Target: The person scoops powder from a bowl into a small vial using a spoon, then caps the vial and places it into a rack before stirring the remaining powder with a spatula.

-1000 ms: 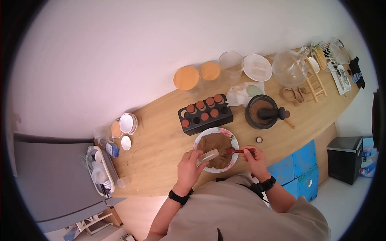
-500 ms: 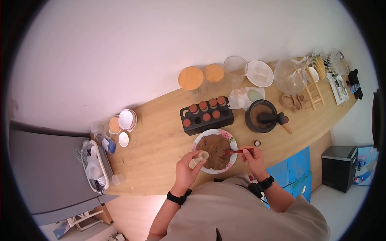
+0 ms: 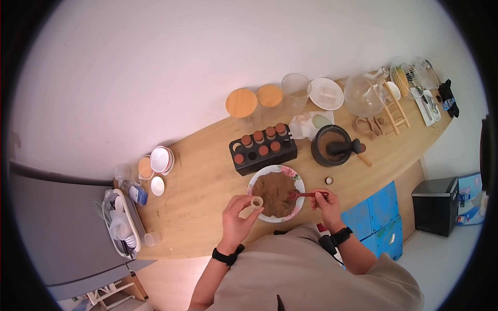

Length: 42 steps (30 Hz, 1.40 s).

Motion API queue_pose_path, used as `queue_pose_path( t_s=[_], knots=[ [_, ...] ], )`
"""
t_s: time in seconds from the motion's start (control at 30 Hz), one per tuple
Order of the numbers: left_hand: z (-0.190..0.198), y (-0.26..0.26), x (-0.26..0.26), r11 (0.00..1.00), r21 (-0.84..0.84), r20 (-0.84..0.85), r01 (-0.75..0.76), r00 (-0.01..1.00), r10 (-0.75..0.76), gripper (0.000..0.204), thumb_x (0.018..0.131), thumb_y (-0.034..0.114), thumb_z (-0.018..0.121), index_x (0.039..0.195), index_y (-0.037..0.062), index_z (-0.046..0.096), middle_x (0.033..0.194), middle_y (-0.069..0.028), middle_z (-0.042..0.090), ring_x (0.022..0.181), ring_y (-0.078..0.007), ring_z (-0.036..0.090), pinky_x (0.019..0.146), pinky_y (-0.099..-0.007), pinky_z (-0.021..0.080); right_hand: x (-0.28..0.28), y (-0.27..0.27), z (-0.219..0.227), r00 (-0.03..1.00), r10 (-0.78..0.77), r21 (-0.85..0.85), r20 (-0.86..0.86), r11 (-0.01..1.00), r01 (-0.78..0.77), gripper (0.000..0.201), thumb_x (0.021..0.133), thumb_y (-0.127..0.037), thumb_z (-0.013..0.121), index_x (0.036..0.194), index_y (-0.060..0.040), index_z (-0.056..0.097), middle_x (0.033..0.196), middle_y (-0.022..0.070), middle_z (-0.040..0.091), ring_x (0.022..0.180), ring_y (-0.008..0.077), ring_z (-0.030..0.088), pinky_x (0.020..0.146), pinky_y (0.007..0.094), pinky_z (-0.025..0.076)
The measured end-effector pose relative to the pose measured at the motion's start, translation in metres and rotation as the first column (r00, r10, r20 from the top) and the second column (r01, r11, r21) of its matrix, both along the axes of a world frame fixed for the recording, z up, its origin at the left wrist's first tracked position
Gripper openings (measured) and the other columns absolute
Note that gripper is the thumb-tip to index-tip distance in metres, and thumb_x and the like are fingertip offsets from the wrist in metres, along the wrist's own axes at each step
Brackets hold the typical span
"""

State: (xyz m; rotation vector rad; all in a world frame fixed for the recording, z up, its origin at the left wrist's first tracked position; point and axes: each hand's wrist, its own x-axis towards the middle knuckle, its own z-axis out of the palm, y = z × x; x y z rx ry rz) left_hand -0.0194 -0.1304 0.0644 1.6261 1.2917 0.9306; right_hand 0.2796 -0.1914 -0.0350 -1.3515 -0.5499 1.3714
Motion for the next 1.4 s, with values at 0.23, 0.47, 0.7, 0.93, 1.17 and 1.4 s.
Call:
queue_pose_path(
  t_s=[0.23, 0.47, 0.7, 0.93, 1.17, 1.4],
  knots=[
    [0.006, 0.003, 0.003, 1.000, 0.024, 0.024, -0.006, 1.000, 0.005, 0.032, 0.088, -0.006, 0.085, 0.117, 0.0004, 0.075, 0.120, -0.0094, 0.069, 0.108, -0.0195, 0.073, 0.098, -0.0346, 0.064, -0.001, 0.005, 0.003, 0.998, 0.052, 0.072, 0.023, 0.996, -0.054, 0.019, 0.111, -0.011, 0.062, 0.122, 0.0008, 0.072, 0.095, 0.0063, 0.074, 0.078, 0.0118, 0.066, 0.070, 0.0287, 0.056],
    [0.007, 0.001, 0.006, 0.999, 0.035, 0.013, 0.013, 1.000, -0.014, 0.032, 0.087, -0.005, 0.086, 0.117, -0.0009, 0.075, 0.119, -0.0097, 0.070, 0.107, -0.0198, 0.074, 0.098, -0.0344, 0.064, 0.007, 0.009, 0.002, 0.995, -0.023, 0.094, 0.101, 0.995, 0.013, 0.019, 0.111, -0.011, 0.062, 0.121, 0.0015, 0.072, 0.094, 0.0074, 0.073, 0.078, 0.0130, 0.067, 0.069, 0.0288, 0.056],
    [0.009, -0.002, 0.007, 0.999, 0.035, 0.018, 0.003, 1.000, -0.004, 0.031, 0.087, -0.005, 0.086, 0.116, -0.0013, 0.075, 0.120, -0.0096, 0.069, 0.107, -0.0193, 0.074, 0.098, -0.0344, 0.064, -0.011, 0.025, 0.008, 0.984, 0.006, 0.131, 0.179, 0.991, -0.030, 0.016, 0.110, -0.008, 0.063, 0.121, 0.0009, 0.072, 0.092, 0.0040, 0.071, 0.077, 0.0099, 0.064, 0.068, 0.0263, 0.053],
    [0.010, -0.003, 0.005, 0.997, 0.077, 0.025, -0.027, 0.999, 0.026, 0.033, 0.086, 0.001, 0.089, 0.117, 0.0000, 0.077, 0.117, -0.0126, 0.074, 0.103, -0.0238, 0.076, 0.091, -0.0337, 0.064, 0.001, 0.022, -0.002, 0.984, 0.123, 0.132, 0.127, 0.981, -0.140, 0.017, 0.111, -0.010, 0.062, 0.119, 0.0017, 0.072, 0.090, 0.0040, 0.071, 0.076, 0.0109, 0.064, 0.067, 0.0277, 0.054],
    [0.013, -0.004, 0.009, 0.997, 0.082, 0.014, -0.005, 1.000, 0.004, 0.034, 0.085, 0.001, 0.090, 0.117, -0.0002, 0.077, 0.116, -0.0121, 0.073, 0.102, -0.0233, 0.076, 0.091, -0.0334, 0.064, -0.002, 0.018, -0.003, 0.991, 0.078, 0.081, 0.112, 0.993, -0.088, 0.018, 0.112, -0.011, 0.061, 0.117, 0.0017, 0.072, 0.090, 0.0046, 0.071, 0.075, 0.0118, 0.064, 0.066, 0.0280, 0.054],
    [0.016, -0.003, 0.011, 0.996, 0.074, -0.011, 0.044, 0.999, -0.043, 0.030, 0.087, -0.003, 0.087, 0.116, -0.0009, 0.076, 0.120, -0.0093, 0.069, 0.106, -0.0187, 0.073, 0.097, -0.0338, 0.064, 0.000, 0.020, -0.011, 0.999, 0.046, 0.060, 0.002, 0.997, -0.046, 0.021, 0.113, -0.015, 0.059, 0.117, 0.0015, 0.072, 0.091, 0.0055, 0.072, 0.075, 0.0127, 0.065, 0.068, 0.0290, 0.055]
  ],
)
